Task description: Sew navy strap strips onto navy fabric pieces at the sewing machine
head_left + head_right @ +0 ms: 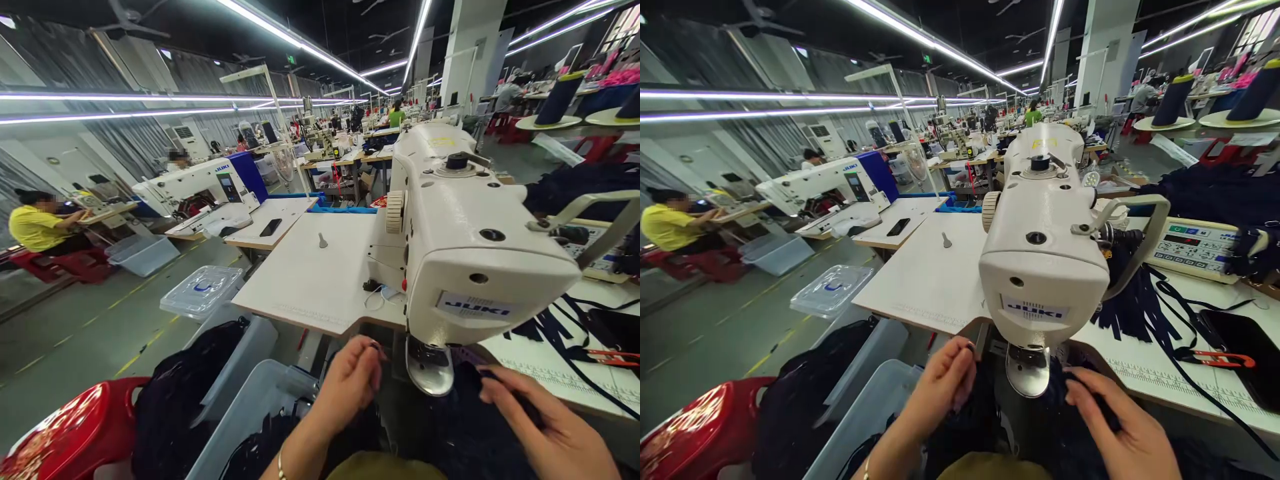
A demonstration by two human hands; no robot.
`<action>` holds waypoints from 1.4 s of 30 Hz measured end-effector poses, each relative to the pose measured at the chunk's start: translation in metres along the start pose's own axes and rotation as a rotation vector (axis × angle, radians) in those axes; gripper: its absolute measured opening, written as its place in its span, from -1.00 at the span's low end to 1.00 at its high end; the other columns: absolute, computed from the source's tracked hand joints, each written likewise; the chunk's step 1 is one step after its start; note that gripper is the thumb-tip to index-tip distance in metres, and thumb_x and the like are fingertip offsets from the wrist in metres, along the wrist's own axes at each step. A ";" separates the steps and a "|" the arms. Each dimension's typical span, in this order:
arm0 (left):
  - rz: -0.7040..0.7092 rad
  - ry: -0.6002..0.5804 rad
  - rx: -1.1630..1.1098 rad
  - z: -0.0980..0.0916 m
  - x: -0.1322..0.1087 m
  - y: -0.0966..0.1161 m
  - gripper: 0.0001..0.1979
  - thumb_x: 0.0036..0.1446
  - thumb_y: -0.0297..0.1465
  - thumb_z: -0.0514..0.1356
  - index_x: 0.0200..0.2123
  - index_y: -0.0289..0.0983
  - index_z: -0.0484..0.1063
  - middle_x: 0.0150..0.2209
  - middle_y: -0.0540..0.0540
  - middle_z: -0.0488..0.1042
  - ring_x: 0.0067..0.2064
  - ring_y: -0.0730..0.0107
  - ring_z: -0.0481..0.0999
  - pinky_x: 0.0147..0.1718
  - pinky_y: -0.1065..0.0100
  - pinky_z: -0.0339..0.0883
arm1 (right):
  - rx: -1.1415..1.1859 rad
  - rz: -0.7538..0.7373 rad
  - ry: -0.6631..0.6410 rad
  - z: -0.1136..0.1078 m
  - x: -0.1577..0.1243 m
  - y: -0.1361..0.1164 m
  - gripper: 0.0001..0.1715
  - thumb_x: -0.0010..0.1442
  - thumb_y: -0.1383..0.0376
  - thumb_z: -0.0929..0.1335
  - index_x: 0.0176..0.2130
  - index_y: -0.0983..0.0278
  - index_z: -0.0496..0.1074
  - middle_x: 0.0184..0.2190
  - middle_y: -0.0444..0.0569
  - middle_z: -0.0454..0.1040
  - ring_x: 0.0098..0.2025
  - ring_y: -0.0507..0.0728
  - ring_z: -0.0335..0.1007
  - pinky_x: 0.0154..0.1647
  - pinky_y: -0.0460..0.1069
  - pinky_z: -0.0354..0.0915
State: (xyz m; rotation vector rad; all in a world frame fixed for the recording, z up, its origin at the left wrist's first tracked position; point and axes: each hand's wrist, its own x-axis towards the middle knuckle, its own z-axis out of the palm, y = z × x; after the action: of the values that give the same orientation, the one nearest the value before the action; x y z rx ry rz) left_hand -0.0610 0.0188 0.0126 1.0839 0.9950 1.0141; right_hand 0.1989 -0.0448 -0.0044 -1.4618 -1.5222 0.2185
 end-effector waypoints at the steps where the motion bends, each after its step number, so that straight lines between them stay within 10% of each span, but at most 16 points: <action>1: -0.026 -0.086 0.048 0.014 -0.004 -0.004 -0.58 0.14 -0.03 0.24 -0.36 -0.32 0.40 -0.62 0.06 0.35 -0.72 0.61 0.16 -0.77 0.53 -0.01 | -0.018 -0.098 -0.049 0.008 -0.001 -0.008 -0.81 0.28 0.11 0.34 -0.16 0.09 0.49 -0.38 -0.24 0.64 -0.42 0.05 0.60 -0.43 -0.17 0.45; 10: 0.499 -0.151 0.819 0.045 -0.015 -0.014 -0.83 0.31 -0.45 0.04 -0.32 -0.28 0.39 -0.42 -0.03 0.46 -0.43 0.46 0.41 -0.45 0.49 0.23 | -0.358 -0.573 -0.026 0.033 -0.006 -0.028 -0.74 0.38 0.40 0.22 -0.11 0.32 0.49 -0.31 -0.05 0.62 -0.39 0.04 0.52 -0.25 -0.04 0.28; 17: 0.982 -0.227 1.433 0.039 -0.017 -0.010 -0.77 0.32 -0.56 -0.09 -0.11 -0.37 0.33 -0.34 -0.11 0.46 -0.40 0.27 0.43 -0.46 0.30 0.35 | -0.400 -0.537 -0.013 0.039 -0.007 -0.036 -0.71 0.38 0.40 0.21 -0.14 0.36 0.51 -0.38 -0.04 0.61 -0.47 0.06 0.49 -0.35 0.00 0.25; 29: 0.885 -0.145 1.336 0.042 -0.017 -0.009 -0.79 0.38 -0.45 -0.08 -0.26 -0.21 0.31 -0.50 0.05 0.39 -0.53 0.38 0.37 -0.57 0.34 0.16 | -0.023 -0.206 -0.416 0.022 -0.009 -0.021 -0.56 0.37 0.31 0.24 0.21 0.09 0.26 -0.02 -0.15 0.55 -0.07 -0.01 0.55 -0.12 -0.24 0.42; 42: 0.845 -0.153 1.170 0.046 -0.022 -0.024 -0.78 0.42 -0.35 -0.07 -0.04 -0.24 0.32 -0.49 0.03 0.50 -0.53 0.41 0.48 -0.53 0.42 0.25 | 0.130 0.077 -0.091 0.034 -0.004 -0.025 -0.81 0.33 0.18 0.27 -0.28 0.16 0.43 -0.27 -0.08 0.48 -0.29 0.06 0.51 -0.32 -0.16 0.46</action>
State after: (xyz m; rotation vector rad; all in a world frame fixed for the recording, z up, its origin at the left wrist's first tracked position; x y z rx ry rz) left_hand -0.0186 -0.0155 0.0004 2.6617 1.0040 0.9231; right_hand 0.1574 -0.0387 -0.0062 -1.4243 -1.4969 0.4277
